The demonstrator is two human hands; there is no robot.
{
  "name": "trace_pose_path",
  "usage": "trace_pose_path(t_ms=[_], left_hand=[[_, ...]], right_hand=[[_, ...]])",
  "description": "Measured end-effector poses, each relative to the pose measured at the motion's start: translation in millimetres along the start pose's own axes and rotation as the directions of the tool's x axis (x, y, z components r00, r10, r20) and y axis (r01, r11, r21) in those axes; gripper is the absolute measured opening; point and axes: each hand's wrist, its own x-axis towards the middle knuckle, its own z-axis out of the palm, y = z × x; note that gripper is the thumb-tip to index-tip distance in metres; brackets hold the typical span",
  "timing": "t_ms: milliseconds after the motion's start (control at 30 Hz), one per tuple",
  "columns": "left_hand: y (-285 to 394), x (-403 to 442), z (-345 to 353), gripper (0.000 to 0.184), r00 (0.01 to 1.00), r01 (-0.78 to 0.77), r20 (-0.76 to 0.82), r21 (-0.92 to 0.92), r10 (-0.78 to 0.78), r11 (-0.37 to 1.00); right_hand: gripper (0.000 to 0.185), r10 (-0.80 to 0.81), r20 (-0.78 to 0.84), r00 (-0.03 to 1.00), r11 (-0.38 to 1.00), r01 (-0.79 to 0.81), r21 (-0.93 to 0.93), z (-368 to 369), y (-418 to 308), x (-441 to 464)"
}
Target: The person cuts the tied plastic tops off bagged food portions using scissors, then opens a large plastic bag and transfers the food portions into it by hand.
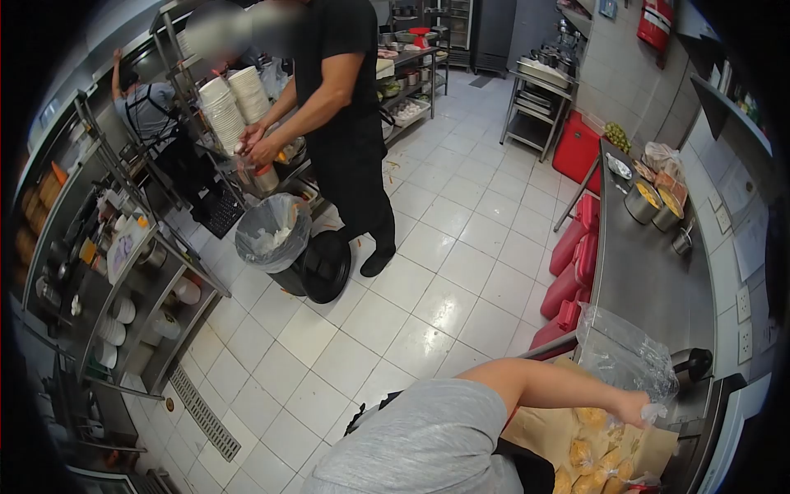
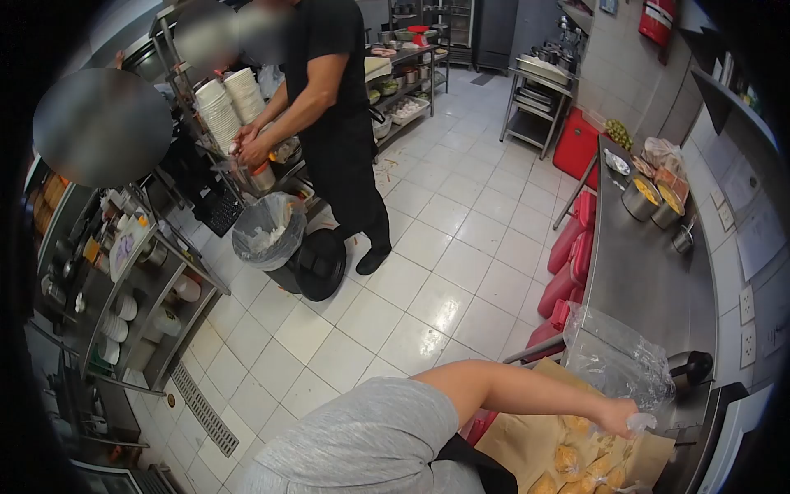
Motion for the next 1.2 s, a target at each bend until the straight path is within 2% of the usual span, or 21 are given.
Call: trace_pose_path(t_ms=[100, 133, 200, 233, 333, 433, 467, 567, 700, 800, 900, 933, 967, 1000, 1033, 1067, 1100, 1133, 1167, 1200], left_hand=[[-12, 1, 12, 0.016, 0.978, -0.206, -0.031, 0.024, 0.207, 0.978], [-15, 3, 19, 0.016, 0.975, -0.212, -0.053, 0.095, 0.218, 0.973], [-15, 4, 35, 0.018, 0.966, -0.215, -0.091, 0.230, 0.241, 0.949], [-11, 1, 42, 0.020, 0.970, -0.194, -0.113, 0.174, 0.216, 0.965], [6, -11, 70, 0.023, 0.972, -0.179, -0.145, 0.052, 0.185, 0.982], [13, -21, 98, 0.024, 0.971, -0.215, -0.097, 0.051, 0.219, 0.975], [14, -25, 104, 0.024, 0.976, -0.207, -0.060, 0.054, 0.210, 0.977], [0, -30, 130, 0.024, 0.980, -0.201, 0.025, 0.085, 0.200, 0.976], [-21, -35, 162, 0.023, 0.950, -0.292, 0.153, 0.122, 0.273, 0.949], [23, -62, 159, 0.016, 0.930, -0.325, 0.251, 0.216, 0.269, 0.921], [-4, -49, 189, 0.015, 0.907, -0.175, 0.402, 0.090, 0.125, 0.981], [10, -60, 184, 0.015, 0.852, -0.391, 0.366, -0.034, 0.375, 0.920], [30, -72, 176, 0.016, 0.858, -0.322, 0.416, -0.021, 0.301, 0.946], [22, -75, 185, 0.015, 0.854, -0.342, 0.365, -0.141, 0.370, 0.929], [33, -82, 183, 0.014, 0.861, -0.340, 0.418, 0.052, 0.289, 0.939], [26, -82, 194, 0.013, 0.849, -0.348, 0.464, 0.133, 0.252, 0.928], [26, -89, 202, 0.015, 0.841, -0.343, 0.471, 0.083, 0.267, 0.936], [34, -90, 204, 0.016, 0.766, -0.451, 0.541, 0.069, 0.347, 0.890], [43, -99, 211, 0.019, 0.765, -0.459, 0.523, 0.033, 0.376, 0.888], [52, -107, 219, 0.025, 0.785, -0.399, 0.537, 0.057, 0.309, 0.915]], right_hand=[[0.026, -0.101, -0.026, 0.995, 0.992, 0.102, 0.080, -5, -24, 7], [0.025, -0.137, -0.031, 0.990, 0.984, 0.139, 0.111, -10, -37, 10], [0.022, -0.028, 0.010, 1.000, 0.988, 0.026, 0.152, -33, -74, 8], [0.021, 0.026, 0.032, 0.999, 0.985, -0.031, 0.168, -42, -82, 6], [0.023, -0.014, 0.033, 0.999, 0.998, 0.011, 0.063, -48, -51, -6], [0.027, 0.201, 0.140, 0.970, 0.944, -0.229, 0.237, -58, -36, -23], [0.029, 0.130, 0.109, 0.986, 0.872, -0.166, 0.460, -46, 5, -37], [0.030, 0.237, 0.327, 0.915, 0.793, -0.377, 0.479, -74, -6, -38], [0.031, 0.246, 0.523, 0.816, 0.580, -0.556, 0.595, -103, -20, -41], [0.033, 0.204, 0.643, 0.739, 0.408, -0.661, 0.630, -126, -28, -40], [0.034, 0.158, 0.704, 0.692, 0.262, -0.717, 0.646, -155, -34, -43], [0.035, 0.173, 0.708, 0.685, 0.226, -0.727, 0.648, -170, -35, -46], [0.036, 0.217, 0.724, 0.655, 0.188, -0.756, 0.627, -187, -41, -50], [0.037, 0.342, 0.731, 0.591, 0.095, -0.796, 0.598, -203, -48, -55], [0.038, 0.442, 0.703, 0.557, 0.103, -0.810, 0.577, -224, -58, -61], [0.033, 0.394, 0.725, 0.565, 0.128, -0.815, 0.565, -243, -54, -70], [0.034, 0.410, 0.744, 0.528, 0.119, -0.839, 0.530, -262, -60, -77], [0.034, 0.412, 0.763, 0.498, 0.154, -0.863, 0.481, -282, -62, -88], [0.034, 0.431, 0.777, 0.459, 0.136, -0.884, 0.447, -306, -69, -97], [0.035, 0.439, 0.791, 0.427, 0.118, -0.900, 0.421, -325, -76, -105]])
